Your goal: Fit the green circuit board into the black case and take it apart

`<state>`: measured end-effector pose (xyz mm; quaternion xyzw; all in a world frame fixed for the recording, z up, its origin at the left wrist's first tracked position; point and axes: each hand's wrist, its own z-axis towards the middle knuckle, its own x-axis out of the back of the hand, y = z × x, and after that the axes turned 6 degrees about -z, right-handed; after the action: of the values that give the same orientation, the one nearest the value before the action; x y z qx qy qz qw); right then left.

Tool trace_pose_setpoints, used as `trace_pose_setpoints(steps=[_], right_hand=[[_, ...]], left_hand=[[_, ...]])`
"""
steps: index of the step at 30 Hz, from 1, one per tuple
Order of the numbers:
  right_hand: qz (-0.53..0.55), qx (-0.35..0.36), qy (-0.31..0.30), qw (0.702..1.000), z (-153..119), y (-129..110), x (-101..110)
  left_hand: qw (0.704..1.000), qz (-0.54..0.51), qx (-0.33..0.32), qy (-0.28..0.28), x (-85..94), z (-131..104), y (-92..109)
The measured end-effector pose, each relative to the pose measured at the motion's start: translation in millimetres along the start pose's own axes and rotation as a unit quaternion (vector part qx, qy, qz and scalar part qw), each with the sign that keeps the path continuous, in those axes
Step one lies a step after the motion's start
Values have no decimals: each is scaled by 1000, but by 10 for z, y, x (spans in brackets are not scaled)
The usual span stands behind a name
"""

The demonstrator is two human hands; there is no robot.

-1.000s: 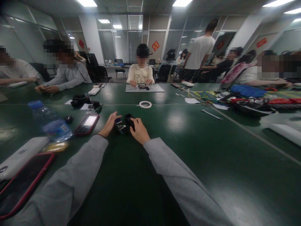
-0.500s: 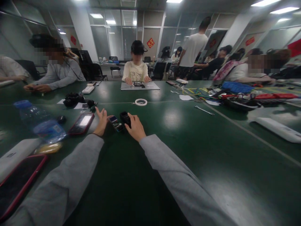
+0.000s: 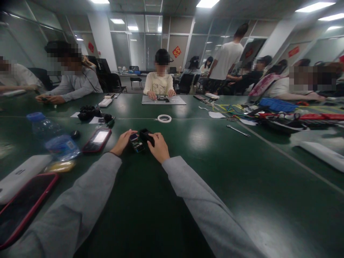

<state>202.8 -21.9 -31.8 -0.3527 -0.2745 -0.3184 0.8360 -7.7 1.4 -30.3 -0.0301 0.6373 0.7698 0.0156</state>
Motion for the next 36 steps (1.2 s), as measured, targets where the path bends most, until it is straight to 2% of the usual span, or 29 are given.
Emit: trace_pose_setpoints(steps=[6,11,14,19,26,31,34,36], right_hand=[[96,-98,20,990,52,96,6],[57,-156,25,986,57,173,-13],[45,-150,46,987,52,175,-40],[-5,-78,40,996,53,125,-35],[42,-163,37,985,53,177,4],[24,-123,49,991,62,107,-80],[43,-99,35,994,37,170,51],[39,-108,50,992,-62,354,353]], left_hand=[[1000,-18,-6,4,-6,-18,23],[999,-26,17,8,-22,-19,52],[999,-27,14,10,-35,-26,81],[999,-33,20,12,-43,-34,97],[999,-34,15,0,-22,-30,71],[999,-33,16,3,-18,-33,82],[999,-35,20,-2,-12,-35,84],[999,-39,24,-3,-8,-32,78]])
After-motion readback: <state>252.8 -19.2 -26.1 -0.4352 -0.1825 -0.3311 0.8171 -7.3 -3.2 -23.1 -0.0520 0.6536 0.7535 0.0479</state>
